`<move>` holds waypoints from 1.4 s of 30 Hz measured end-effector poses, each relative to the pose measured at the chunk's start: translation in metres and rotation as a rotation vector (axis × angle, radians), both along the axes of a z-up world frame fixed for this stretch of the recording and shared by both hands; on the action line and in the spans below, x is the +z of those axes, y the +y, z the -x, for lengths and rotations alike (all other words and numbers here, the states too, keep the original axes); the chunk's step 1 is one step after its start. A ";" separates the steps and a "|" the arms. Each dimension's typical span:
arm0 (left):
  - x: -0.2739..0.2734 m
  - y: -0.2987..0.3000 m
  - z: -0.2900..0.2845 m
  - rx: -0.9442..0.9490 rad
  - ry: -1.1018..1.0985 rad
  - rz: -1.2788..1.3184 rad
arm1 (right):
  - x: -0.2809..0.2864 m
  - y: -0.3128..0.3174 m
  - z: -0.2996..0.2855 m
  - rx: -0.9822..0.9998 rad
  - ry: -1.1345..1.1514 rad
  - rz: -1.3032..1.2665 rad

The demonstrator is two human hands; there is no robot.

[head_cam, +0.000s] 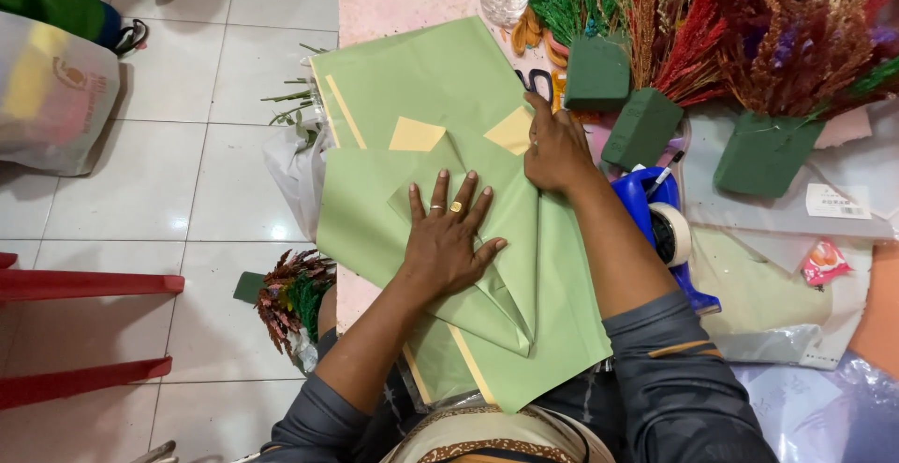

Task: The person folds a large sheet of light green paper on a table, creating a series of pleats. They smooth the folds with their hands and use a piece of tape to secure the folded paper.

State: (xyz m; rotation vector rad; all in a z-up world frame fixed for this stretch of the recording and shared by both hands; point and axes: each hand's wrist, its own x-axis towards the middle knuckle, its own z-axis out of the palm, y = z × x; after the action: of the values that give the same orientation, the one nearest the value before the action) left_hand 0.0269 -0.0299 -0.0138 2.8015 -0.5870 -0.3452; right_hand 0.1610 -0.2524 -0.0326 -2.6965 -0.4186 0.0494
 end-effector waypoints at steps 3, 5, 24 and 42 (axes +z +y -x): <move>0.000 0.001 0.000 -0.011 -0.012 -0.035 | 0.007 0.006 0.008 0.007 -0.050 0.062; 0.003 0.002 0.002 -0.006 0.012 -0.031 | 0.028 0.017 0.024 -0.008 -0.104 0.126; 0.004 -0.003 0.010 -0.060 -0.056 -0.059 | -0.022 0.050 0.087 -0.113 -0.595 0.020; -0.019 -0.011 0.008 -0.061 -0.045 -0.067 | -0.025 0.081 0.098 0.117 -0.277 -0.232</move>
State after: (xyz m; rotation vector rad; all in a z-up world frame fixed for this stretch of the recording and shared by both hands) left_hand 0.0191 -0.0404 -0.0326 2.8665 -0.6849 -0.3207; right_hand 0.0631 -0.1710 -0.0579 -2.4523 -0.6243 -0.3235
